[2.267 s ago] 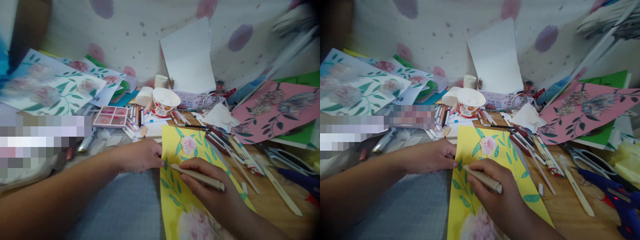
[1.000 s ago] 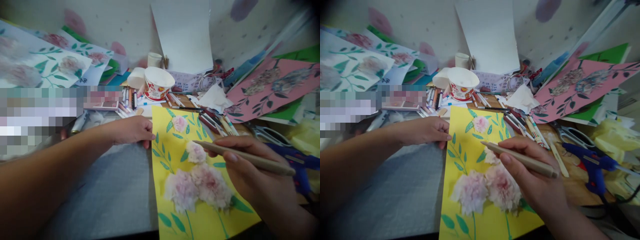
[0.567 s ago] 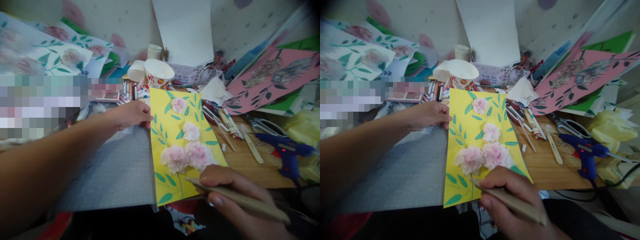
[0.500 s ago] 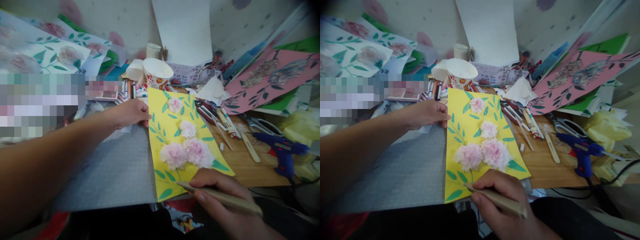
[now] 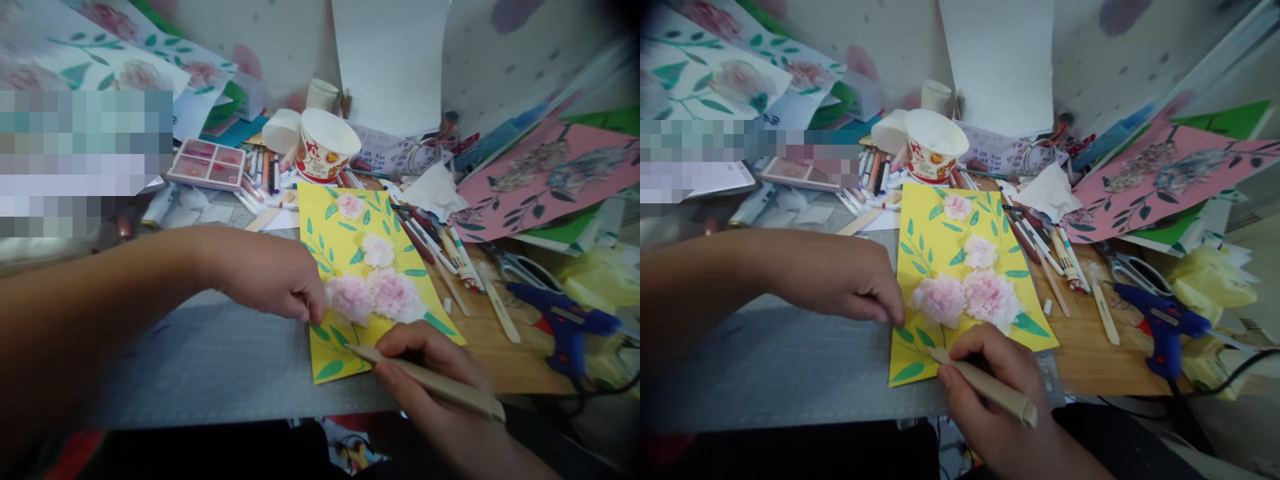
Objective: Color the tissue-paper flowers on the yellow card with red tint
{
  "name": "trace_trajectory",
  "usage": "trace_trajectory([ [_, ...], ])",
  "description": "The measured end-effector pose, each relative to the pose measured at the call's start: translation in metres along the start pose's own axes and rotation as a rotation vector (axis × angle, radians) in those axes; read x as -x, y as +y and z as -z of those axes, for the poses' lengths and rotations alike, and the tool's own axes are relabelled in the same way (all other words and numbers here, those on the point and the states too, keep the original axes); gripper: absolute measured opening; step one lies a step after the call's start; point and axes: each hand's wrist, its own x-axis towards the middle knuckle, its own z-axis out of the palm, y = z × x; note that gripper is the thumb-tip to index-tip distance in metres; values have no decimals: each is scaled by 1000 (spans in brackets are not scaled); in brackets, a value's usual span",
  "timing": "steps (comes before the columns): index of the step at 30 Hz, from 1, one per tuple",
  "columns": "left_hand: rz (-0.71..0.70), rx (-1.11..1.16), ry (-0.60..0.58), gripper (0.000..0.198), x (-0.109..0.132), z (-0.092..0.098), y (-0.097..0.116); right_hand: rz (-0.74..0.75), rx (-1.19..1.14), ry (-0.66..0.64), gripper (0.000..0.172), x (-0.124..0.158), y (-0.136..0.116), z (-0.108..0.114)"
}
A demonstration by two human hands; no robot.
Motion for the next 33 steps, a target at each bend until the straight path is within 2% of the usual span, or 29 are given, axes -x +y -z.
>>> trace_trajectory([
  [5, 20, -57, 2, 33, 1, -3, 0, -105, -43, -49, 5, -11, -1, -2],
  [12, 64, -52, -4, 36, 0, -5, -4, -64, -31, -22, 11, -18, 5, -12],
  [18, 72, -10, -15, 39, -1, -7, -8, -59, -23, -25, 8, -20, 8, -15],
  [25, 105, 7, -23, 39, -1, -6, -9, -55, -11, -42, 12, -19, 6, -14],
  [33, 127, 42, -40, 40, -2, -7, -14, -79, -57, -78, 19, -16, 14, -7],
])
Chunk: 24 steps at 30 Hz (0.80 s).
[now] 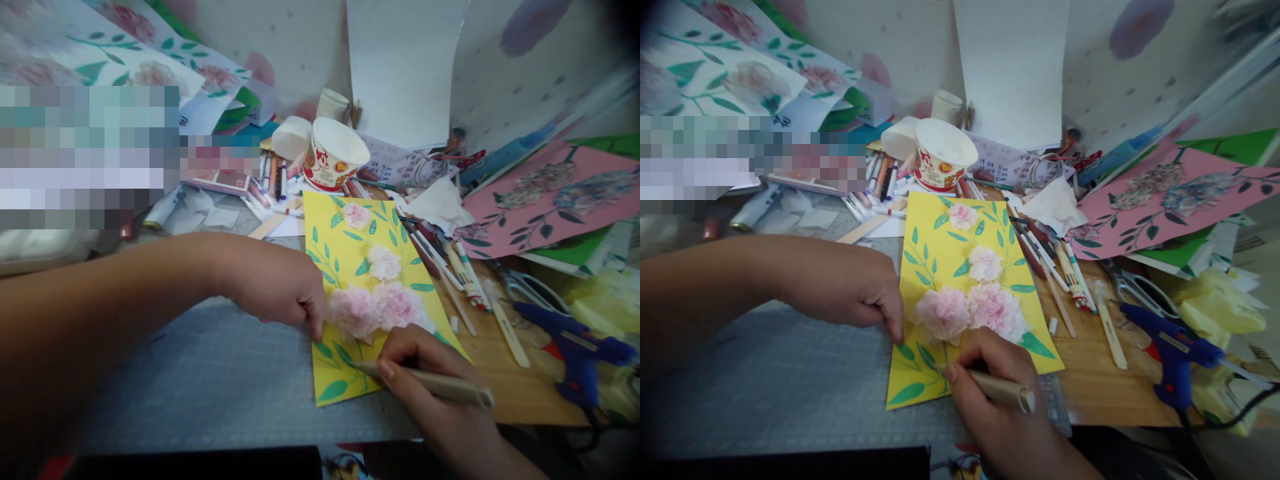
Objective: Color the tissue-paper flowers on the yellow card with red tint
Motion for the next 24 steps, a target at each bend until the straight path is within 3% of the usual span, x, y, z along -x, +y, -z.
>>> trace_trajectory([
  [7, 24, 5, -6, 43, -1, -2, 0, -51, -82, 13, 19, 1, -1, -1],
  [24, 25, 26, 41, 43, 0, -2, -1, -40, -24, 29, 19, -2, -7, -4],
])
